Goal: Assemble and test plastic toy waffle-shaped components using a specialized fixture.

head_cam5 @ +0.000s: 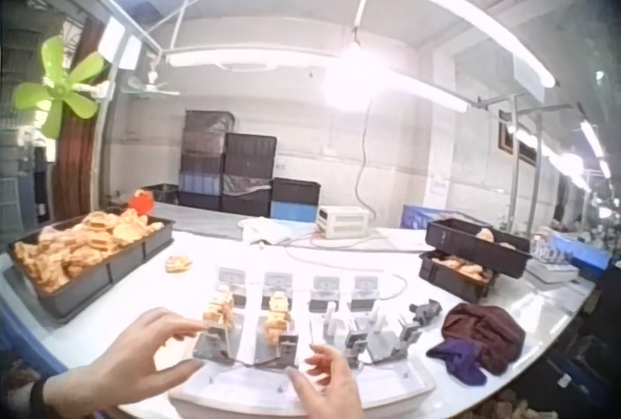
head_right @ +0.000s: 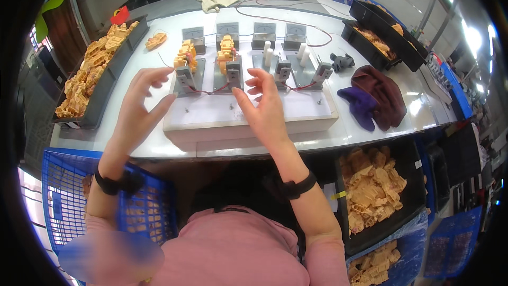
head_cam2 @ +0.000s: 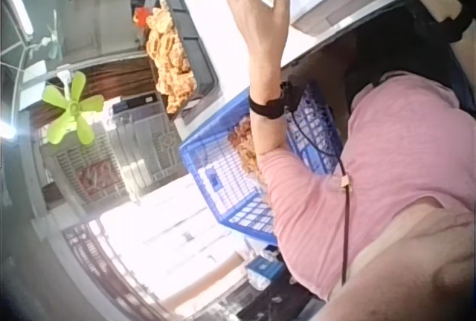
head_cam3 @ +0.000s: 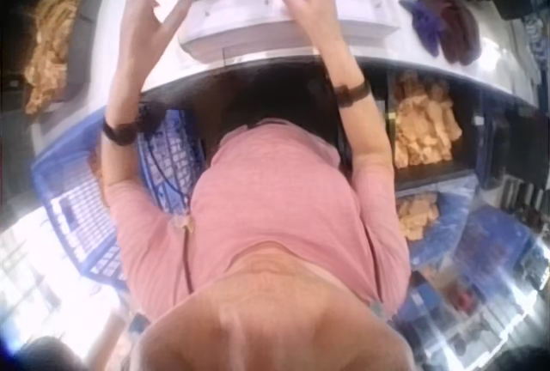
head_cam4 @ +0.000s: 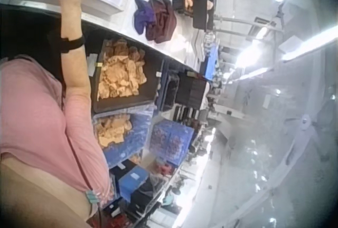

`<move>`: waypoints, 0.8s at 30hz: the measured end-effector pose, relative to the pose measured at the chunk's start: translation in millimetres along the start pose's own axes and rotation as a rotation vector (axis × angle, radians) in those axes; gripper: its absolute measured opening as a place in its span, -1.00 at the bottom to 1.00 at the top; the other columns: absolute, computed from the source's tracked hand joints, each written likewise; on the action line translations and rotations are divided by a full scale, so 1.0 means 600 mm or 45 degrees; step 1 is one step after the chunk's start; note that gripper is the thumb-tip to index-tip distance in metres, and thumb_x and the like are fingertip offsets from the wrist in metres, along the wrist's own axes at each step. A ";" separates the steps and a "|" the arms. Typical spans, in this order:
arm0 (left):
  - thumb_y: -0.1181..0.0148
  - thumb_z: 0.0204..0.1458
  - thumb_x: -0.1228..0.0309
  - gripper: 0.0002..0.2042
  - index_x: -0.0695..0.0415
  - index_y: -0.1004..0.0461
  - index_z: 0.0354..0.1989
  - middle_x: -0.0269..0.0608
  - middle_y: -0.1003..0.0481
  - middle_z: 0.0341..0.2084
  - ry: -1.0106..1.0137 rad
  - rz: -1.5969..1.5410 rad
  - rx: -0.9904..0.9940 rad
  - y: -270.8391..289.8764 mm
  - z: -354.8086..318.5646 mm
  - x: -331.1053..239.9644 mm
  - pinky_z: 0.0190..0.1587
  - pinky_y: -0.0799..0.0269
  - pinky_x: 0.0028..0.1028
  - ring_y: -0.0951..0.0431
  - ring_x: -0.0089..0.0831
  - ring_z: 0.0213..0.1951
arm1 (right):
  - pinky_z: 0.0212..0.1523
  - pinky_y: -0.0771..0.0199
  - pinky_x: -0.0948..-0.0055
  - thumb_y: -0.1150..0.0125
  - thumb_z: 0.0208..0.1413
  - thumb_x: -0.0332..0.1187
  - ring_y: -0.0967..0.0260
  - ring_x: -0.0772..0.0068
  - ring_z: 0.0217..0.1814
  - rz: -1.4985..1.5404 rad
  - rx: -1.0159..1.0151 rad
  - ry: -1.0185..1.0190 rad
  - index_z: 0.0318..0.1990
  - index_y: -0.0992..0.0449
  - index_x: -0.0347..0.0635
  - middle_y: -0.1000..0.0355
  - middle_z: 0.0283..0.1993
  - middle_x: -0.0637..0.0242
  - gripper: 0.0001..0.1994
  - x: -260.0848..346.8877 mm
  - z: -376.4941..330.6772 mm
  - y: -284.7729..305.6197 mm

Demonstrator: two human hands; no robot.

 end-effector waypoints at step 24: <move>-0.40 0.01 0.31 -0.23 0.04 -0.21 0.43 0.05 -0.38 0.22 -0.086 0.557 0.330 -0.020 0.115 -0.041 0.35 -0.21 -0.17 -0.30 0.00 0.30 | -0.11 -0.48 0.31 -0.37 0.16 -0.26 -0.39 0.31 -0.13 0.079 0.002 0.086 0.19 -0.33 -0.13 -0.40 -0.07 0.15 -0.51 -0.010 0.012 -0.012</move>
Point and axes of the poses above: each hand's wrist, its own z-axis towards the middle knuckle, its own y-axis out of the back of the hand, x = y × z, the point moved 7 cm from there along z, towards the middle knuckle
